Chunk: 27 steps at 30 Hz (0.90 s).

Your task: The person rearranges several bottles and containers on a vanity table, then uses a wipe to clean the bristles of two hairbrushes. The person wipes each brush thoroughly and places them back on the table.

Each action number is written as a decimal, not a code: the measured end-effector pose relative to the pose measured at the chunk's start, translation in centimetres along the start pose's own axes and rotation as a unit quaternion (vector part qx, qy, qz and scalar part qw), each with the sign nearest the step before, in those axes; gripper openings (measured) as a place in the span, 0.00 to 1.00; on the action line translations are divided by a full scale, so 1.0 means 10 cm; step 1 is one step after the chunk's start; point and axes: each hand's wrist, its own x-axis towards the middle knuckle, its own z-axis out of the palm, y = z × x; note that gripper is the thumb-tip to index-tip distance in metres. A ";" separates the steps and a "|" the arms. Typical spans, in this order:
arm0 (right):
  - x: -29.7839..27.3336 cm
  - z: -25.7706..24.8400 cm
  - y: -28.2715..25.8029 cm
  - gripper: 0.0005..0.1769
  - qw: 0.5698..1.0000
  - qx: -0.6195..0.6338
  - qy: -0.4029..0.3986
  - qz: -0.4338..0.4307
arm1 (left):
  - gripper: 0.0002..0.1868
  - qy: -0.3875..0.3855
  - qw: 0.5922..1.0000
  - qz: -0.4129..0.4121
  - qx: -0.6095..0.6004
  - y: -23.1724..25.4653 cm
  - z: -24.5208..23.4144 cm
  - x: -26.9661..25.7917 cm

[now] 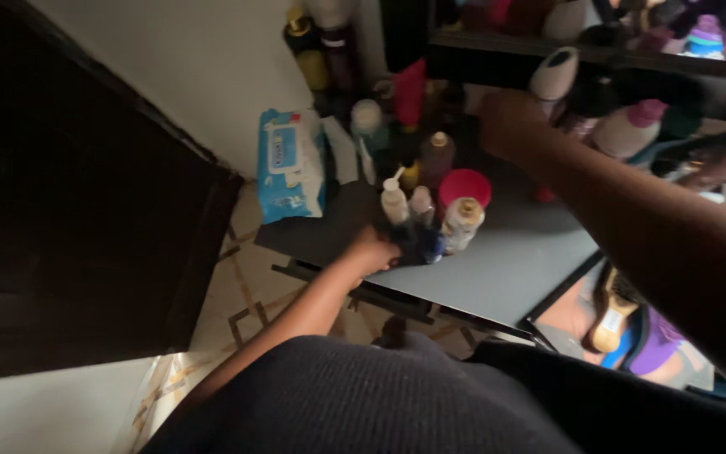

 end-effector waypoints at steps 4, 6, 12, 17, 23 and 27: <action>0.23 0.38 0.04 0.15 0.997 -0.043 -0.057 -0.041 | 0.26 0.020 0.999 0.042 -0.007 -0.12 -0.06 0.05; 0.27 0.51 0.08 0.16 0.993 -0.060 -0.088 -0.058 | 0.34 0.059 0.997 0.049 0.015 -0.10 -0.15 0.06; 0.36 0.65 0.09 0.18 0.988 -0.058 -0.114 -0.089 | 0.40 0.096 0.977 0.188 0.037 0.18 -0.51 0.06; 0.23 0.79 0.11 0.20 0.987 -0.023 -0.113 -0.108 | 0.38 0.000 0.989 0.145 -0.007 0.56 -0.72 -0.10; -0.28 1.18 0.41 0.24 0.988 0.033 -0.069 -0.131 | 0.26 -0.106 0.973 0.142 -0.149 0.67 -0.71 0.04; -0.76 1.40 0.62 0.27 0.986 0.070 0.008 -0.150 | 0.27 -0.127 0.978 0.125 -0.107 0.76 -0.68 0.19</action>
